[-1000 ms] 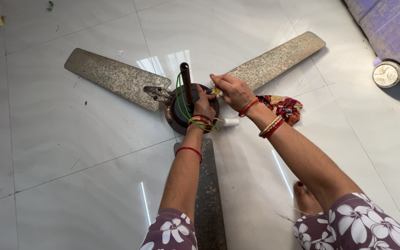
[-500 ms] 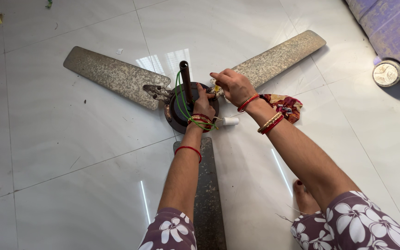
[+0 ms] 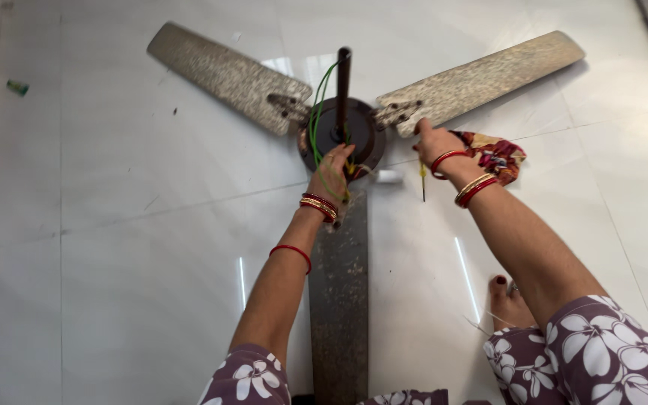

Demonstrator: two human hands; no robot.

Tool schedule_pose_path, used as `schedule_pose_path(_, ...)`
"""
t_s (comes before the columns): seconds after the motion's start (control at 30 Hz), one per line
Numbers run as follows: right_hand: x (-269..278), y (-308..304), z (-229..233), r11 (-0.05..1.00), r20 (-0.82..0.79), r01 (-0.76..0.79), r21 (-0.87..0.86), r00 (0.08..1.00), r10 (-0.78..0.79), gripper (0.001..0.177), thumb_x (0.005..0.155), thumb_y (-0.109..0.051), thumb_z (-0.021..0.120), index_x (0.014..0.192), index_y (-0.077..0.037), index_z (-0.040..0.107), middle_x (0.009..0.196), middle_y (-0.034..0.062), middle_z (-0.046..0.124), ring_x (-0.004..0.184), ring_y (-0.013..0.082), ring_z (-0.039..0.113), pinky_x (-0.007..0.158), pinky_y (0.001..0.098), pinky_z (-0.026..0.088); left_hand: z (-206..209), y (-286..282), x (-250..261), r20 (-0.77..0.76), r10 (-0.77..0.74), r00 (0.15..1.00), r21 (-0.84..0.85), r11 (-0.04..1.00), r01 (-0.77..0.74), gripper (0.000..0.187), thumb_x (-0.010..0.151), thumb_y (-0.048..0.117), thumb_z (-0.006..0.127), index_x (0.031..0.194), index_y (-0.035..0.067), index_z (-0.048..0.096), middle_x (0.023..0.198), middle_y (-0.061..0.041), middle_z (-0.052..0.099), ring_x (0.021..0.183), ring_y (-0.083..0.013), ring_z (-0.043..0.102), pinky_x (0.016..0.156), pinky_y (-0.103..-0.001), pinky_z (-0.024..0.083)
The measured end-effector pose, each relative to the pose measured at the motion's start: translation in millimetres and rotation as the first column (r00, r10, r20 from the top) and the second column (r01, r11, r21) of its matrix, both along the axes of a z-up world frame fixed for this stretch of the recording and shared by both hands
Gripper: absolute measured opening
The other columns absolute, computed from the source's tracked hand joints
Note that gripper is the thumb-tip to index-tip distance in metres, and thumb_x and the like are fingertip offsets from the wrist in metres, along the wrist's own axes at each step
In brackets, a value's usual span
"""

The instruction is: The person assembles a ceiling fan on the floor by attaching three fan blades to the motor housing. They use a screwdriver to tighten screws and secure each blade, then wipe the motor housing with a cloth.

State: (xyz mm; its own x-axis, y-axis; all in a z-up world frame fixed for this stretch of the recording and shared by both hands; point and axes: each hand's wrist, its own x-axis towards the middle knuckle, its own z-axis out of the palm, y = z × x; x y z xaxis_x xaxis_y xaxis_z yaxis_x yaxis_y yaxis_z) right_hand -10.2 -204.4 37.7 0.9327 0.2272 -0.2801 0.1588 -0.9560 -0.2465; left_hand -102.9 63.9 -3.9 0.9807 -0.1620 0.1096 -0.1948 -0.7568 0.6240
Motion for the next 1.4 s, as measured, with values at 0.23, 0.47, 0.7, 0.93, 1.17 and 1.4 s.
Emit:
schedule_pose_path(0.23,-19.8,24.6,-9.7,0.984,0.327,-0.085,-0.159,0.936,0.133,0.044,0.084,-0.025,0.074,0.113,0.006,0.061,0.11,0.0283,0.067,0.091,0.0398,0.071,0.07,0.0465,0.061,-17.2,55.8,-55.3,-0.128,0.435,0.891,-0.054,0.894,-0.444,0.043,0.094,0.005,0.062,0.137,0.009,0.058,0.128,-0.014,0.064,0.124,-0.0292,0.06,0.098,-0.04,0.057)
schedule_pose_path(0.47,-87.6,75.5,-55.2,0.995,-0.819,0.011,0.095,0.569,0.072,0.039,0.099,-0.033,0.065,0.092,0.004,0.076,0.086,0.012,0.079,0.074,0.0175,0.073,0.065,0.0295,0.061,-64.2,88.2,-86.3,-0.656,0.268,0.706,-0.02,0.928,-0.372,0.029,0.096,0.027,0.068,0.116,0.008,0.075,0.111,-0.013,0.077,0.103,-0.0276,0.074,0.096,-0.04,0.057)
schedule_pose_path(0.7,-99.5,95.1,-82.3,0.974,-0.794,0.177,0.142,0.607,0.006,0.025,0.1,-0.018,0.062,0.09,0.002,0.073,0.081,0.011,0.077,0.07,0.0161,0.072,0.063,0.031,0.059,-52.8,80.3,-87.2,-0.619,0.366,0.695,0.065,0.906,-0.419,0.027,0.089,0.022,0.075,0.112,0.008,0.076,0.111,-0.013,0.077,0.104,-0.027,0.074,0.096,-0.039,0.058)
schedule_pose_path(0.93,-120.3,119.2,-84.3,0.923,-0.746,0.295,0.246,0.666,-0.015,0.025,0.1,-0.015,0.064,0.091,0.007,0.072,0.082,0.0137,0.076,0.07,0.0184,0.074,0.065,0.0312,0.063,-22.7,94.9,-72.6,-0.552,0.445,0.705,0.216,0.893,-0.394,0.022,0.086,0.024,0.081,0.106,0.015,0.08,0.111,-0.012,0.076,0.106,-0.0302,0.072,0.096,-0.041,0.057)
schedule_pose_path(1.17,-119.3,124.9,-86.3,0.921,-0.752,0.335,0.197,0.655,-0.077,0.029,0.1,-0.021,0.065,0.088,0.004,0.071,0.082,0.0124,0.077,0.07,0.0161,0.074,0.064,0.0284,0.062,22.0,81.6,-67.8,-0.587,0.471,0.659,0.397,0.876,-0.273,0.038,0.092,0.032,0.074,0.124,0.012,0.072,0.133,-0.013,0.067,0.124,-0.0301,0.064,0.104,-0.044,0.055)
schedule_pose_path(1.4,-113.8,112.6,-116.0,0.884,-0.741,0.345,0.315,0.671,0.003,0.025,0.098,-0.018,0.068,0.088,0.004,0.072,0.082,0.012,0.077,0.071,0.016,0.074,0.062,0.0275,0.061,57.4,-3.1,-140.9,-0.568,0.421,0.708,0.418,0.888,-0.192,0.136,0.075,0.06,0.084,0.162,0.012,-0.009,0.169,-0.022,-0.01,0.155,-0.048,-0.004,0.118,-0.075,0.016)
